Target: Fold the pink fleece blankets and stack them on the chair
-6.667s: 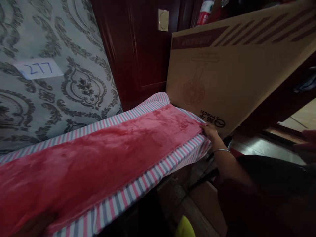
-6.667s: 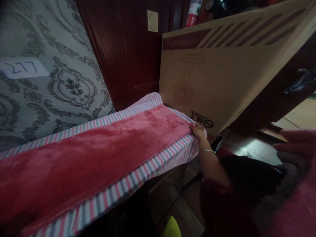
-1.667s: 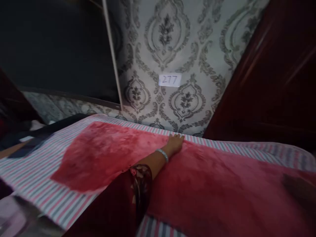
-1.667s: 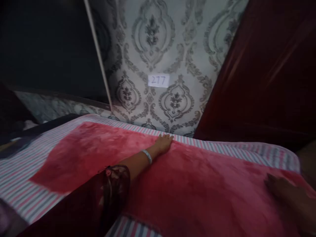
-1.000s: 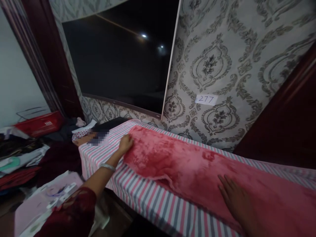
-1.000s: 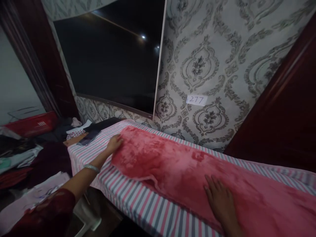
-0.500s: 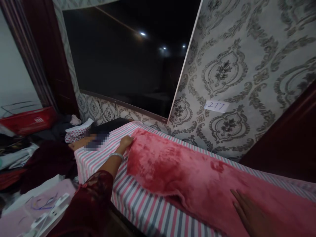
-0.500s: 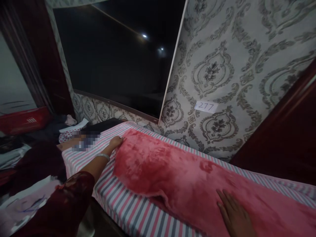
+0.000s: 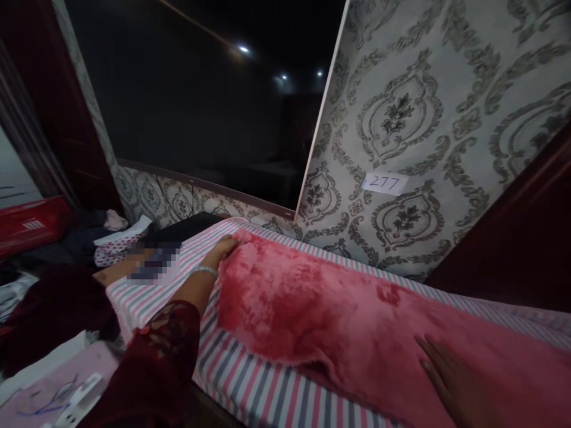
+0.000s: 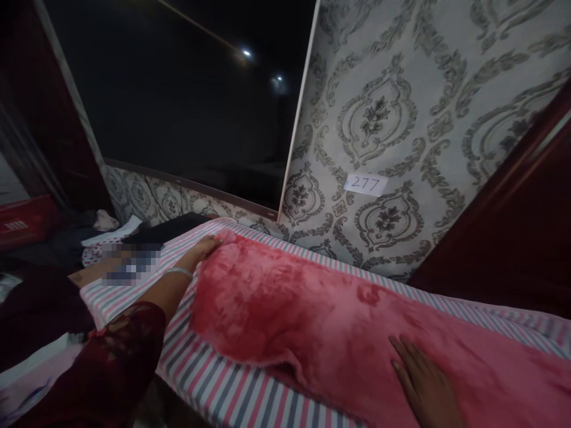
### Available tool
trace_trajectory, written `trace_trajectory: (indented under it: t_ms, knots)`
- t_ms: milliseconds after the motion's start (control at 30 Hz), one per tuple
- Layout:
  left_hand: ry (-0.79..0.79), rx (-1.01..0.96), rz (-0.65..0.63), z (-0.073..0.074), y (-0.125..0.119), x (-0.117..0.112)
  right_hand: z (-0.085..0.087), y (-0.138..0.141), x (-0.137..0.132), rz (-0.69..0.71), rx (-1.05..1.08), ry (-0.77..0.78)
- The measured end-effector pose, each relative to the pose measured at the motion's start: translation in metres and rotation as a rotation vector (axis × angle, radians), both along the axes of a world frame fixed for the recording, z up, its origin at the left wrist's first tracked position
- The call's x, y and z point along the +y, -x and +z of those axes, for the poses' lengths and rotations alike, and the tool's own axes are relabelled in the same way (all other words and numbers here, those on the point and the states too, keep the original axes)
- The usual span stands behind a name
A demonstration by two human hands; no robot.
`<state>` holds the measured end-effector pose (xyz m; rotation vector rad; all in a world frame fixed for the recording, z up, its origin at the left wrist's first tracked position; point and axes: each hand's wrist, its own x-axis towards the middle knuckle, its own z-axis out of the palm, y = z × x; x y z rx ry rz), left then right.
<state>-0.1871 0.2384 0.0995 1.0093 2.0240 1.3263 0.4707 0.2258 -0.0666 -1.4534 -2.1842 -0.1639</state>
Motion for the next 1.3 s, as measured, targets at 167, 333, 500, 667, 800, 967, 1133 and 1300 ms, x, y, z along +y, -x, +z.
trace_trajectory:
  t_ms: [167, 333, 500, 667, 800, 967, 1133, 1300]
  knots:
    - [-0.178, 0.036, -0.097, 0.045, -0.004, -0.004, 0.008, 0.007, -0.003, -0.007, 0.013, 0.031]
    - [-0.350, 0.220, -0.189, 0.114, -0.015, -0.014, 0.010, 0.011, -0.004, -0.011, 0.003, 0.042]
    - [-0.486, 0.872, -0.242, 0.155, -0.055, -0.034, 0.014, 0.018, -0.005, -0.036, -0.025, 0.027]
    - [-0.458, 1.090, -0.457, 0.141, -0.114, -0.069, 0.016, 0.019, -0.003, -0.049, -0.019, 0.028]
    - [-0.464, 1.196, -0.583, 0.105, -0.148, -0.108, 0.038, 0.044, -0.005, -0.075, 0.091, 0.009]
    - [-0.454, 1.279, -0.571, 0.069, -0.168, -0.142, 0.115, 0.156, -0.040, 0.264, 0.475, 0.039]
    - [-0.424, 1.285, -0.534, 0.059, -0.179, -0.159, 0.180, 0.258, -0.086, 0.613, 0.383, 0.108]
    - [-0.401, 1.249, -0.459, 0.055, -0.185, -0.166, 0.163, 0.291, -0.106, 0.619, 0.449, 0.171]
